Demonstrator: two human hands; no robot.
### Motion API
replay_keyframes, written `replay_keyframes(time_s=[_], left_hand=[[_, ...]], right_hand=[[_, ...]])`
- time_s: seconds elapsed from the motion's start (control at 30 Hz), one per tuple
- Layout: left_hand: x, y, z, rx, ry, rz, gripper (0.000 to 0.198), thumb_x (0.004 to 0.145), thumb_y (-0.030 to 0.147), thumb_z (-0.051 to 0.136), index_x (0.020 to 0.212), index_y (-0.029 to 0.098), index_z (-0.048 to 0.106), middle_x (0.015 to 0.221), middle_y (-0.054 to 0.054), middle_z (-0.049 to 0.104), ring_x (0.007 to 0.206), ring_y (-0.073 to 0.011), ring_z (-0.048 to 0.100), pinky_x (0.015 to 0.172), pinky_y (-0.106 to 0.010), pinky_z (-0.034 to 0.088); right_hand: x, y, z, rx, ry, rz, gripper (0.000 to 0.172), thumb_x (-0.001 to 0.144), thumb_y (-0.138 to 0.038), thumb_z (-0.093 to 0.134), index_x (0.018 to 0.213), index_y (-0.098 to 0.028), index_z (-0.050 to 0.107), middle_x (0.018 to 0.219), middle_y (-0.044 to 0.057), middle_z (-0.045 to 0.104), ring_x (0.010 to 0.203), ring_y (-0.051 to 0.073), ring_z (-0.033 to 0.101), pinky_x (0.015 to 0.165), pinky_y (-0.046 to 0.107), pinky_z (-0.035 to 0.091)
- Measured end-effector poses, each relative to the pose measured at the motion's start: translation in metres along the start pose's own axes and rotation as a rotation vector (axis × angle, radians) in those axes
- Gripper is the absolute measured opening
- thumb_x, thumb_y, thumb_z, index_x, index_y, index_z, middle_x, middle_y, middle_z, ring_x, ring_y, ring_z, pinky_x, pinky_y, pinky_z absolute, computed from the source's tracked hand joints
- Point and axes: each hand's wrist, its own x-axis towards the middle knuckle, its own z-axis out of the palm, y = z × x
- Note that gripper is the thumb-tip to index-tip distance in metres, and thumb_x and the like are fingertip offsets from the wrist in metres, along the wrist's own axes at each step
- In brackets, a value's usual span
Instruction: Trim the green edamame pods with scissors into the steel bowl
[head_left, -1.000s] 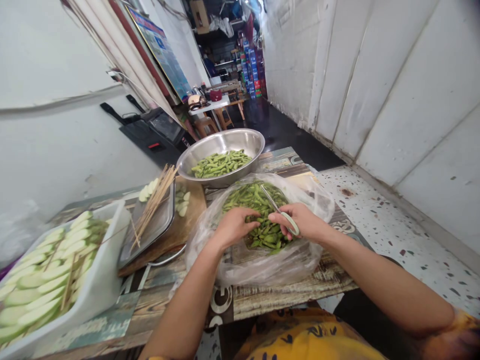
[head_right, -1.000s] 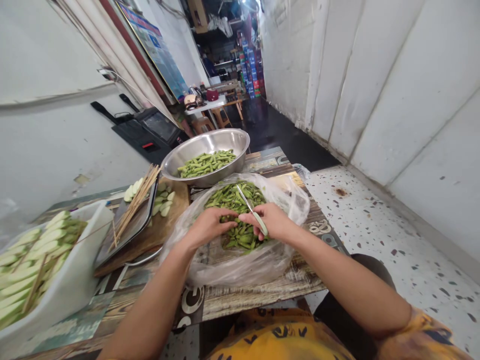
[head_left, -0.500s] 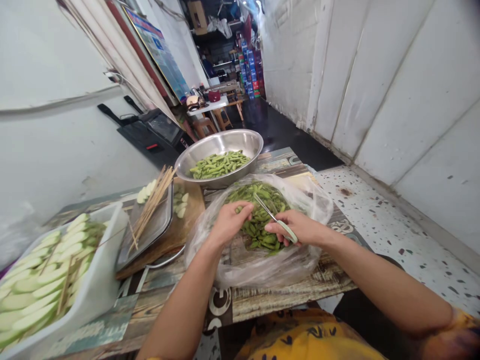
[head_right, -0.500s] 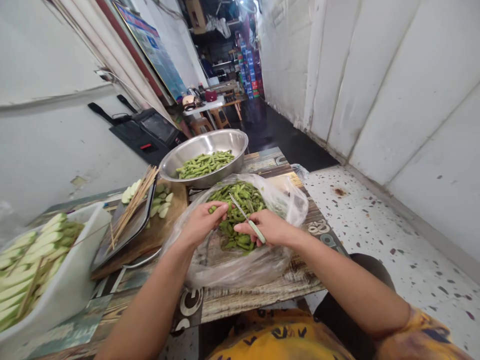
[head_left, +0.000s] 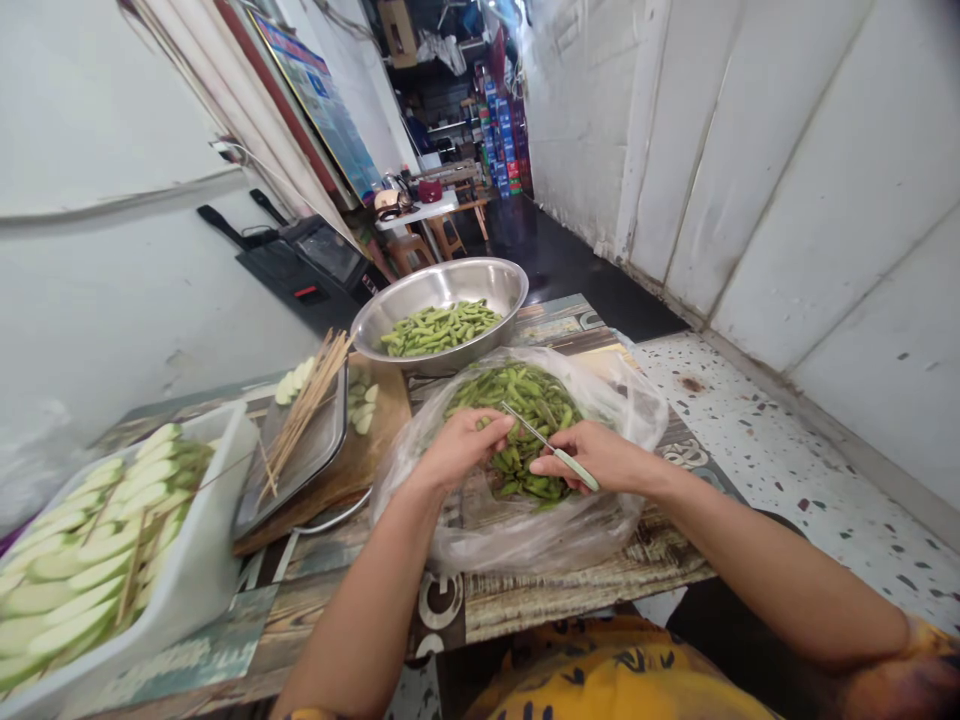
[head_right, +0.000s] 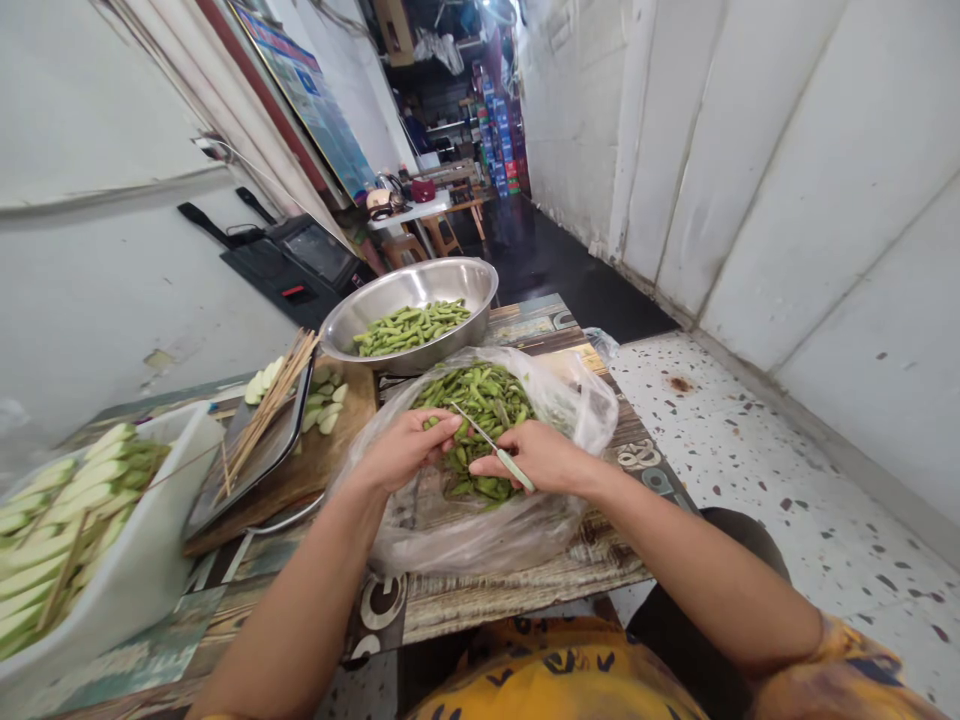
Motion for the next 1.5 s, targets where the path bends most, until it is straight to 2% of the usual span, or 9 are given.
replay_keyframes(time_s=[0.17,0.4,0.57,0.73,0.97,1.17,1.3,1.4,1.5], left_hand=[[0.004,-0.001,-0.002,-0.235,-0.11,-0.143,0.039,0.065,0.046,0.071,0.078,0.01,0.064,0.055,0.004,0.046,0.038,-0.0008,0.026,0.038,-0.017,0.01],[0.002,-0.003,-0.009,-0.287,-0.149,-0.149,0.032,0.064,0.034,0.076,0.078,0.008,0.065,0.048,0.006,0.039,0.039,-0.0008,0.026,0.039,-0.017,0.012],[0.006,0.0,-0.007,-0.514,-0.025,-0.073,0.03,0.062,0.022,0.076,0.085,0.009,0.063,0.069,-0.003,0.059,0.042,0.001,0.03,0.037,-0.014,0.013],[0.009,-0.002,-0.006,-0.6,0.115,0.015,0.024,0.061,0.017,0.075,0.076,0.009,0.057,0.071,-0.003,0.061,0.041,0.0017,0.031,0.036,-0.012,0.015],[0.003,0.005,0.005,-0.526,0.15,0.058,0.03,0.062,0.021,0.075,0.08,0.01,0.054,0.074,-0.005,0.065,0.04,0.0013,0.032,0.036,-0.013,0.016],[-0.002,0.007,0.017,-0.443,0.087,0.027,0.028,0.063,0.022,0.074,0.078,0.011,0.053,0.07,-0.006,0.067,0.038,0.0003,0.032,0.037,-0.015,0.017],[-0.002,0.005,0.018,-0.431,0.08,0.03,0.025,0.063,0.021,0.074,0.075,0.011,0.054,0.068,-0.006,0.067,0.037,-0.0002,0.033,0.037,-0.015,0.017],[-0.001,0.004,0.017,-0.426,0.063,0.018,0.024,0.064,0.022,0.074,0.073,0.01,0.055,0.066,-0.005,0.066,0.037,-0.0002,0.033,0.036,-0.015,0.017],[-0.001,0.003,0.016,-0.428,0.061,-0.02,0.025,0.062,0.023,0.074,0.073,0.01,0.055,0.066,-0.005,0.065,0.037,-0.0001,0.033,0.036,-0.015,0.016]], right_hand=[[0.0,0.001,0.002,-0.027,0.029,-0.009,0.048,0.072,-0.06,0.059,0.054,-0.016,0.051,0.043,-0.001,0.051,0.039,0.011,0.049,0.041,0.02,0.036],[0.002,0.004,0.002,0.094,0.067,-0.015,0.045,0.069,-0.057,0.064,0.056,-0.015,0.052,0.044,-0.002,0.051,0.036,0.009,0.048,0.037,0.019,0.035],[0.001,-0.005,0.0,0.312,0.049,0.012,0.045,0.069,-0.058,0.063,0.061,-0.016,0.051,0.048,-0.003,0.052,0.037,0.008,0.047,0.032,0.017,0.031],[-0.006,-0.012,0.0,0.295,-0.088,0.044,0.045,0.071,-0.056,0.062,0.059,-0.014,0.052,0.049,-0.001,0.054,0.036,0.007,0.046,0.029,0.016,0.032],[-0.006,-0.007,0.0,0.233,-0.084,0.074,0.046,0.073,-0.056,0.061,0.057,-0.014,0.051,0.045,-0.001,0.053,0.031,0.006,0.041,0.029,0.016,0.031],[-0.003,-0.005,0.002,0.214,-0.034,0.063,0.047,0.07,-0.059,0.063,0.063,-0.014,0.052,0.054,0.0,0.054,0.04,0.009,0.049,0.03,0.017,0.034],[-0.003,-0.006,0.002,0.151,0.002,0.048,0.046,0.07,-0.059,0.063,0.066,-0.015,0.052,0.055,0.0,0.054,0.044,0.01,0.052,0.036,0.018,0.036],[-0.002,-0.003,0.004,0.103,0.04,-0.006,0.047,0.073,-0.059,0.06,0.061,-0.015,0.05,0.051,-0.001,0.054,0.043,0.01,0.052,0.042,0.02,0.039],[-0.001,0.002,0.007,0.062,0.071,-0.016,0.047,0.073,-0.06,0.059,0.059,-0.016,0.049,0.049,-0.001,0.053,0.041,0.011,0.051,0.042,0.021,0.038]])
